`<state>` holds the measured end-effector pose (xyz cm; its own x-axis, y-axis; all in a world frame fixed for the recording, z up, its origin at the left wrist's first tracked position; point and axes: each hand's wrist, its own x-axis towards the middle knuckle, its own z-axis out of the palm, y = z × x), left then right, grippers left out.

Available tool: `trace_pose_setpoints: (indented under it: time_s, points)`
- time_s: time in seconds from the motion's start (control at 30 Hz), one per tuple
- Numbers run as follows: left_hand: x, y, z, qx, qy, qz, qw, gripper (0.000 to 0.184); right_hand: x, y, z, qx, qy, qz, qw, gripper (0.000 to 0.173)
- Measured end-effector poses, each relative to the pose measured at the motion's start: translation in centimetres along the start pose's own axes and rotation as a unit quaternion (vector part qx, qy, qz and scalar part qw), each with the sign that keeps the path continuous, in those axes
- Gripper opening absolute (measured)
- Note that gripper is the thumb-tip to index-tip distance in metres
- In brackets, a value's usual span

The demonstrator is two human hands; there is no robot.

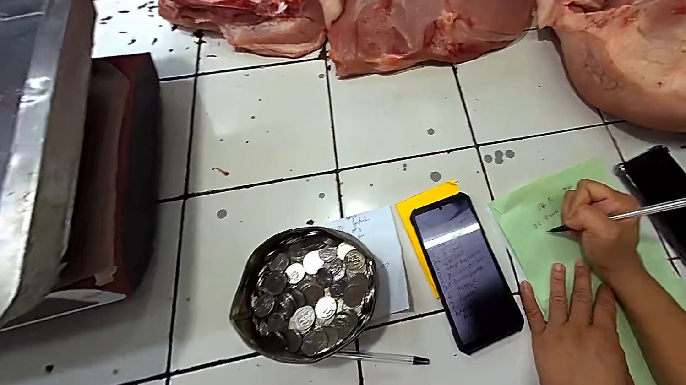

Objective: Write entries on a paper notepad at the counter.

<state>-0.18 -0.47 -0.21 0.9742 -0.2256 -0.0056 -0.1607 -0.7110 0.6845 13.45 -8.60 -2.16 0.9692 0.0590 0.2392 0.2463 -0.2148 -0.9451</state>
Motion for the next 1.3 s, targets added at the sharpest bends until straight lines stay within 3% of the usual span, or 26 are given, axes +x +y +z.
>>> trace_pose_setpoints:
  time_s: [0.47, 1.1, 1.3]
  points:
    - [-0.2, -0.1, 0.2, 0.015, 0.028, 0.003, 0.999, 0.045, -0.3, 0.3, 0.3, -0.072, -0.037, -0.042, 0.996, 0.023]
    - [-0.1, -0.2, 0.2, 0.017, 0.025, 0.004, 1.000, 0.045, -0.2, 0.2, 0.4, -0.072, -0.002, -0.028, 0.997, 0.023]
    - [-0.1, -0.2, 0.1, 0.012, -0.004, -0.001, 1.000, 0.051, 0.6, 1.1, -1.7, -0.031, -0.027, -0.034, 0.999, 0.023]
